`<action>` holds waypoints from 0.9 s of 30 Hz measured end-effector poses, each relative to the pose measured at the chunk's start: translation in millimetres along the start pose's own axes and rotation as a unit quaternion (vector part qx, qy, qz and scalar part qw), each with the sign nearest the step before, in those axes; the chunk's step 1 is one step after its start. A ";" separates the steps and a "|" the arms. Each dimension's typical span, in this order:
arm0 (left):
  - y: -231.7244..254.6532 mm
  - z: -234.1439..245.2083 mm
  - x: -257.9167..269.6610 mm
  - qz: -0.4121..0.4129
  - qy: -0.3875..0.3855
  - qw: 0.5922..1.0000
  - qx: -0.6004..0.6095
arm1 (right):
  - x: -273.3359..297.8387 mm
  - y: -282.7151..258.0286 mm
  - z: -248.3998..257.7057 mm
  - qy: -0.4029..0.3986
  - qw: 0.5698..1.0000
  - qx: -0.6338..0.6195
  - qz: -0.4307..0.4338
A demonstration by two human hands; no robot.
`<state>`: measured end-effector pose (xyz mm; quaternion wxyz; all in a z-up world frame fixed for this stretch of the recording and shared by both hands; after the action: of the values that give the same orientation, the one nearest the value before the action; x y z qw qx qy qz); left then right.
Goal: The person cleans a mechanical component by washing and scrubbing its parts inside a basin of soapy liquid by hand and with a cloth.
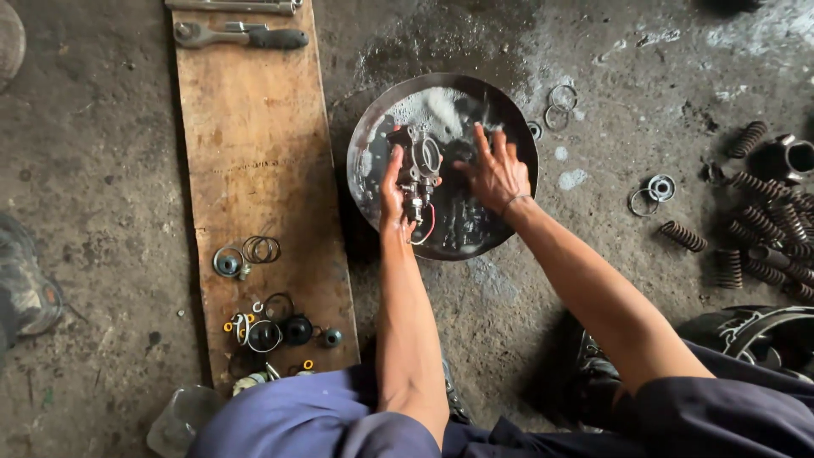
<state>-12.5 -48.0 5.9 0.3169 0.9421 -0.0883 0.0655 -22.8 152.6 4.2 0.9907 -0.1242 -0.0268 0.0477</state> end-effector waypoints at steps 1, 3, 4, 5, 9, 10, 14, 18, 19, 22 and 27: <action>-3.4 3.7 -3.0 0.013 0.012 1.000 0.012 | -0.2 -3.9 3.3 0.048 0.997 0.036 0.039; -9.3 8.2 -7.7 0.009 0.023 1.000 0.008 | 3.1 2.3 -14.8 0.072 0.988 0.091 0.105; -10.7 9.2 -8.6 -0.012 0.026 1.000 -0.007 | 5.5 6.4 -36.0 0.046 0.983 0.111 0.137; -11.4 10.0 -11.0 -0.034 0.028 0.999 -0.022 | 3.5 14.1 -55.3 0.020 0.977 0.132 0.168; -22.6 26.4 -13.0 -0.044 0.084 0.991 -0.099 | -13.7 37.8 -68.5 -0.057 0.900 -0.431 -0.033; -23.2 29.2 -15.3 -0.062 0.092 0.985 -0.131 | -11.2 36.0 -51.0 -0.142 0.769 -0.608 -0.132; -29.9 29.6 -25.6 -0.115 0.052 0.984 -0.125 | 4.0 -28.0 78.3 -0.218 0.575 -0.783 -0.096; -47.4 26.4 -27.0 -0.053 0.072 0.992 -0.086 | 3.0 -86.8 169.9 -0.195 0.784 -0.584 0.081; -52.1 22.7 -28.1 -0.065 0.070 0.992 -0.084 | 2.4 -98.5 182.8 -0.201 0.786 -0.578 0.087; -65.5 27.2 -27.5 -0.037 0.097 0.990 -0.097 | 1.2 -122.4 211.3 -0.166 0.856 -0.476 0.112; -66.0 16.6 -28.3 -0.034 0.083 0.995 -0.040 | -13.2 -138.1 213.5 -0.025 0.936 -0.321 0.140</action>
<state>-25.4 -2.8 -50.9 0.3628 0.9224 -0.0326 0.1288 -37.7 70.0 244.6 0.8803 -0.4369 -0.0480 0.1784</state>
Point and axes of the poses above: each hand's wrist, its own x-axis away from the middle knuckle, its own z-axis out of the back of the hand, y = z × x, the point moved 4 cm from there along -x, towards the middle knuckle, and after that the axes turned 1 degree about -x, right-handed, at the moved point
